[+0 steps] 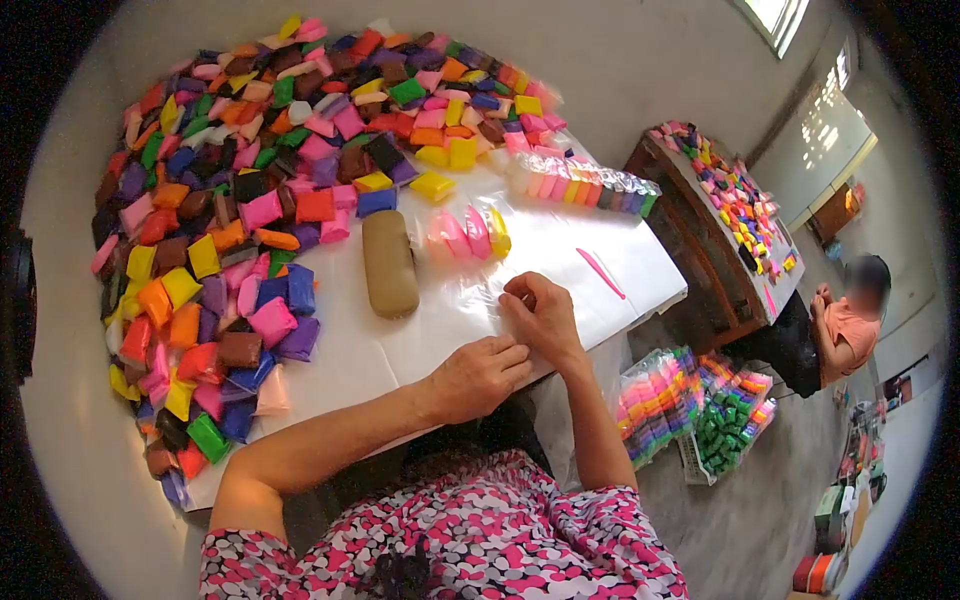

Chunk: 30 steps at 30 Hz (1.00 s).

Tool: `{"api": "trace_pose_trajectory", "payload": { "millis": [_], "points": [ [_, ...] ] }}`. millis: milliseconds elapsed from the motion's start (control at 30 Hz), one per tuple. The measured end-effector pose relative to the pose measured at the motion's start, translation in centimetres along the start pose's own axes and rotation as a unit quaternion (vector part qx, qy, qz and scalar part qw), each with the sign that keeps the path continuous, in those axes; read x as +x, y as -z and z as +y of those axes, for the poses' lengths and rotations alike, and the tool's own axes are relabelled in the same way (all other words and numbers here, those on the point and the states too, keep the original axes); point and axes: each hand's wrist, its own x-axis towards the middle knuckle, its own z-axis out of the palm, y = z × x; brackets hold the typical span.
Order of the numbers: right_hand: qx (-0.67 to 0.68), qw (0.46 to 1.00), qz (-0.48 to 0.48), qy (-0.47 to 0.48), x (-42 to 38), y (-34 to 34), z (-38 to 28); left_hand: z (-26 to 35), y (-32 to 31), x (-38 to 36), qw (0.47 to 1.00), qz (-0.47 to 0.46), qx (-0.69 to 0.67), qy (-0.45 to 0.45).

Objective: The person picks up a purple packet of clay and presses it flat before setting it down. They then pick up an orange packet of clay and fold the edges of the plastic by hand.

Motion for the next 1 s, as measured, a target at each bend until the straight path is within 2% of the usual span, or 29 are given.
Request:
{"api": "trace_pose_trajectory", "payload": {
  "millis": [200,300,400,433,533,633,700,800,867,933,1000],
  "points": [
    [0.013,1.000,0.006,0.014,-0.2,0.0,0.5,0.9,1.5,0.5,0.996,0.075,-0.037,0.014],
    [0.027,1.000,-0.008,0.008,-0.1,0.1,0.5,1.4,3.6,1.8,0.987,0.143,-0.074,0.025],
    [0.113,0.983,0.015,0.142,-0.2,-0.2,1.8,2.2,7.5,3.4,0.964,0.208,-0.143,0.081],
    [0.056,0.996,0.000,0.072,-0.5,0.1,1.0,2.7,9.4,3.9,0.956,0.236,-0.154,0.085],
    [0.048,0.997,-0.002,0.053,-0.3,-0.1,1.2,4.0,15.8,4.2,0.941,0.288,-0.157,0.082],
    [0.040,0.998,-0.013,0.035,-0.3,0.3,0.5,6.6,22.3,3.6,0.949,0.295,-0.046,0.098],
    [0.054,0.998,-0.001,0.041,-0.4,0.5,-0.4,8.8,24.9,3.1,0.929,0.339,0.083,0.121],
    [0.116,0.992,0.024,0.037,-1.6,3.0,-5.9,10.9,26.5,2.2,0.909,0.391,0.140,0.038],
    [0.208,0.966,0.070,0.139,-3.4,5.9,-11.1,12.0,26.6,1.5,0.900,0.410,0.149,-0.028],
    [0.246,0.907,0.094,0.328,-4.7,9.0,-14.5,12.8,26.6,1.1,0.892,0.420,0.149,-0.070],
    [0.323,0.846,0.132,0.402,-6.1,10.6,-17.4,13.6,26.7,0.8,0.888,0.424,0.149,-0.093]
  ]
}}
